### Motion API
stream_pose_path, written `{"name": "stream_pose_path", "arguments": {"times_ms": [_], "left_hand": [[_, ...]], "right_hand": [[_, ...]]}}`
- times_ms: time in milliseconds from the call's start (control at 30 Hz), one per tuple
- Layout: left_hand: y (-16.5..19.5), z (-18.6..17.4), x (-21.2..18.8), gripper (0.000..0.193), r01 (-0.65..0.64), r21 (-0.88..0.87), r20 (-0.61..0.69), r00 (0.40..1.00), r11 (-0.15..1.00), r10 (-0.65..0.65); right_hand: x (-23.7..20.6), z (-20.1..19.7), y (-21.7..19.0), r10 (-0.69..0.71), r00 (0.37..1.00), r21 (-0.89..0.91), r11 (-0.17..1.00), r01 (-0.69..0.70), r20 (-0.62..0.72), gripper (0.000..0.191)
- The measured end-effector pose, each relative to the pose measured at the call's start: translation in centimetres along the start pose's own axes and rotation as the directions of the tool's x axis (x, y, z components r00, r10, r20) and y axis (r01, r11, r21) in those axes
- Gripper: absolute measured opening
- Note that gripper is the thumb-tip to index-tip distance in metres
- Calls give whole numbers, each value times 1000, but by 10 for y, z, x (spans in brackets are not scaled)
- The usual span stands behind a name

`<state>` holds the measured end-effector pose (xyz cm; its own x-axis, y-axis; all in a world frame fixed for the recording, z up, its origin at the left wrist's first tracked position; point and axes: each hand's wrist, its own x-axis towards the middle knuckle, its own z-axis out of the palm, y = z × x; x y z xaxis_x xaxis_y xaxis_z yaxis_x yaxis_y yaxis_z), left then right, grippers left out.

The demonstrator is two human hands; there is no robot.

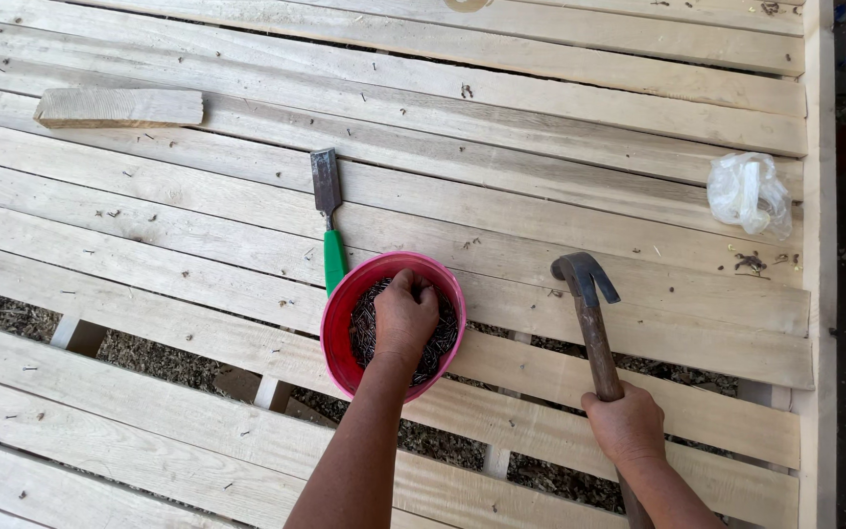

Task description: The person repeatedly picks nails from a pink container and hammers them into wooden slats of a bench frame. The camera angle shifts to show the side of the bench as the person continues to secure the slats with nails.

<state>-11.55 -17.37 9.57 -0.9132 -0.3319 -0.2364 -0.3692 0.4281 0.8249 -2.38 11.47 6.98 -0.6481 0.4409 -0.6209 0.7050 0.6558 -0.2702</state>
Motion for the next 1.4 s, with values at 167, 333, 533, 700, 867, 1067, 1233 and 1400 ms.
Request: {"name": "stream_pose_path", "arguments": {"times_ms": [167, 333, 533, 700, 867, 1067, 1233, 1400], "left_hand": [[9, -1, -11, 18, 12, 68, 40, 999, 998, -15], [20, -7, -22, 59, -217, 595, 183, 974, 774, 132], [13, -8, -23, 35, -210, 551, 268, 961, 807, 67], [-4, -12, -4, 26, -7, 238, 211, 976, 971, -45], [-17, -28, 4, 21, -110, -80, 129, 984, 991, 120], [-5, -41, -3, 26, 107, -224, 262, 964, 969, -46], [2, -44, -6, 46, 136, -276, 259, 964, 952, -63], [0, -35, -3, 12, 113, -580, 221, 975, 807, 22]], "right_hand": [[-1, 1, 2, -18, 1000, 4, 1000, 18, 7, 27], [-2, 2, 2, -5, 1000, -1, 1000, 5, 8, 29], [-3, 1, 0, 6, 1000, 7, 1000, -6, 9, 28], [-4, -1, 1, -3, 1000, -6, 1000, 3, -6, 28], [-3, -1, 2, -6, 1000, 0, 1000, 6, -3, 28], [-3, -2, 4, -21, 1000, 9, 1000, 21, -1, 27], [-3, -3, 4, -13, 1000, 21, 1000, 13, -3, 27], [-5, -4, 4, 1, 1000, 20, 1000, -1, 2, 27]]}}
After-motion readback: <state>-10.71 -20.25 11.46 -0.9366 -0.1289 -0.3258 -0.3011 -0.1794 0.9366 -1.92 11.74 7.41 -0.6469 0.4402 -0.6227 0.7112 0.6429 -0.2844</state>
